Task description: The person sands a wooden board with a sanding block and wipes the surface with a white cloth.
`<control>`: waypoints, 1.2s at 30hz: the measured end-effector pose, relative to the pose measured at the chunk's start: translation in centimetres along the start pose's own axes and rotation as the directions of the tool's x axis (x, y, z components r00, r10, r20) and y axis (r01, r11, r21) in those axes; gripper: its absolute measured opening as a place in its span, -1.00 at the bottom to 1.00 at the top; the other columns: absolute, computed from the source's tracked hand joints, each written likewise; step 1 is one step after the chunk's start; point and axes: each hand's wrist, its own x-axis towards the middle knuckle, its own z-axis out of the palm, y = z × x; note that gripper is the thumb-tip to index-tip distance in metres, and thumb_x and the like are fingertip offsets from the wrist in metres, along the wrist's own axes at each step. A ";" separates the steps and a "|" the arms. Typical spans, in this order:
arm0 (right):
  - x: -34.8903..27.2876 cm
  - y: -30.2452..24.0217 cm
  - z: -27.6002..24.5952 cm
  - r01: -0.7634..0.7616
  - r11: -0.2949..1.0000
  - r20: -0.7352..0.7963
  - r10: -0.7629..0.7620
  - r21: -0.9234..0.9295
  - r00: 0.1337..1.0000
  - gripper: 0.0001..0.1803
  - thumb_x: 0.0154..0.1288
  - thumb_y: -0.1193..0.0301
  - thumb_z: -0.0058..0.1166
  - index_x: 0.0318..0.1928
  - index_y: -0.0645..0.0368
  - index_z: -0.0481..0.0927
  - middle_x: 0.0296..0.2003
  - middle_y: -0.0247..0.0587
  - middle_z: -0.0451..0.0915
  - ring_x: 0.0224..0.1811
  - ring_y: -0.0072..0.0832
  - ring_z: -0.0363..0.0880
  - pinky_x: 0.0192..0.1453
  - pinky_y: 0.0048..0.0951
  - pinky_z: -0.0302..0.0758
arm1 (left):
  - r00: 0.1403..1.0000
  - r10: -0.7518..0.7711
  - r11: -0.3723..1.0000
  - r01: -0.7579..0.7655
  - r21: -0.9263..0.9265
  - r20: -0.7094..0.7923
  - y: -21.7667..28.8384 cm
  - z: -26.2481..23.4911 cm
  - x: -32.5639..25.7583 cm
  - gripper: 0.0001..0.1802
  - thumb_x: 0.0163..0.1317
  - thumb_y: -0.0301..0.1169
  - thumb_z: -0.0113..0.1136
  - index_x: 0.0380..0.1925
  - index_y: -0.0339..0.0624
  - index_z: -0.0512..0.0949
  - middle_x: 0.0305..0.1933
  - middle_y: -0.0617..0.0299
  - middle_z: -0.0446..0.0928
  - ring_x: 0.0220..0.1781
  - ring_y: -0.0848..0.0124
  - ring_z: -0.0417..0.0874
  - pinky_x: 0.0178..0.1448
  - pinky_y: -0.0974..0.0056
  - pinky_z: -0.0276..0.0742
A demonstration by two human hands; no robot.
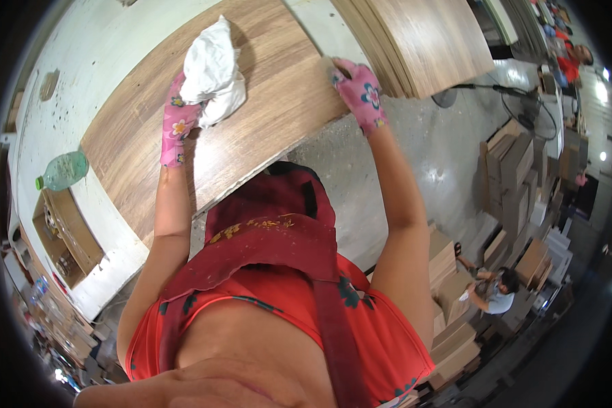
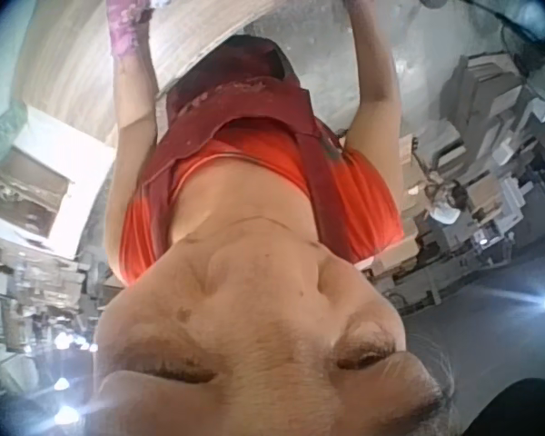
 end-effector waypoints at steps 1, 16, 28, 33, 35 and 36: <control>-1.6 0.7 -0.7 0.007 1.000 -0.005 -0.007 0.027 1.000 -0.67 0.19 0.34 0.05 -0.02 0.07 0.59 -0.16 0.06 0.59 -0.10 -0.16 0.55 0.02 -0.35 0.44 | 0.999 0.036 0.997 -0.035 0.069 -0.021 -0.8 -0.3 0.0 -0.38 -0.10 -0.53 0.32 0.07 -0.32 0.41 0.03 0.04 0.49 0.08 0.29 0.50 0.16 0.29 0.37; -12.7 2.0 4.2 0.122 0.990 -0.535 -0.067 0.068 0.842 -0.49 0.11 0.40 0.11 0.12 0.17 0.43 -0.11 0.02 0.48 -0.10 -0.12 0.44 0.02 -0.24 0.40 | 0.999 0.001 0.995 0.003 0.104 -0.040 -2.4 -0.7 0.0 -0.27 -0.04 -0.54 0.32 0.18 -0.33 0.26 0.10 0.07 0.44 0.13 0.32 0.46 0.20 0.32 0.35; -14.9 0.1 4.8 0.300 0.945 -0.316 -0.326 -0.128 0.891 -0.59 0.16 0.30 0.07 0.02 0.14 0.46 -0.07 -0.05 0.39 -0.09 -0.26 0.45 -0.03 -0.33 0.53 | 0.999 -0.020 0.960 0.029 0.277 -0.037 -6.4 -4.0 0.8 -0.36 0.07 -0.50 0.25 0.19 -0.28 0.29 0.17 0.11 0.41 0.17 0.31 0.44 0.23 0.29 0.32; -10.5 8.6 2.4 0.186 0.980 -0.455 -0.200 -0.075 0.868 -0.43 0.03 0.40 0.17 0.13 0.10 0.43 -0.03 -0.07 0.46 -0.01 -0.12 0.41 0.07 -0.22 0.41 | 0.999 0.030 0.868 -0.003 0.496 -0.046 -5.1 -3.6 0.3 -0.35 0.04 -0.42 0.30 0.16 -0.27 0.32 0.13 0.06 0.44 0.16 0.27 0.46 0.19 0.27 0.35; -9.5 9.5 2.2 0.154 0.984 -0.540 -0.181 -0.094 0.822 -0.43 0.03 0.42 0.17 0.13 0.09 0.44 -0.05 -0.08 0.49 -0.01 -0.14 0.41 0.09 -0.23 0.39 | 0.998 0.003 0.854 0.032 0.519 -0.066 -5.1 -4.1 0.5 -0.36 0.04 -0.42 0.30 0.15 -0.27 0.33 0.12 0.06 0.45 0.14 0.26 0.48 0.18 0.26 0.35; -10.3 9.4 2.4 0.140 0.986 -0.545 -0.069 0.089 0.836 -0.44 0.01 0.42 0.18 0.12 0.08 0.46 -0.07 -0.09 0.52 -0.01 -0.16 0.42 0.11 -0.25 0.39 | 0.996 0.074 0.840 -0.037 0.542 -0.046 -5.4 -4.3 0.6 -0.39 0.04 -0.40 0.29 0.13 -0.28 0.35 0.09 0.05 0.47 0.12 0.24 0.50 0.16 0.26 0.38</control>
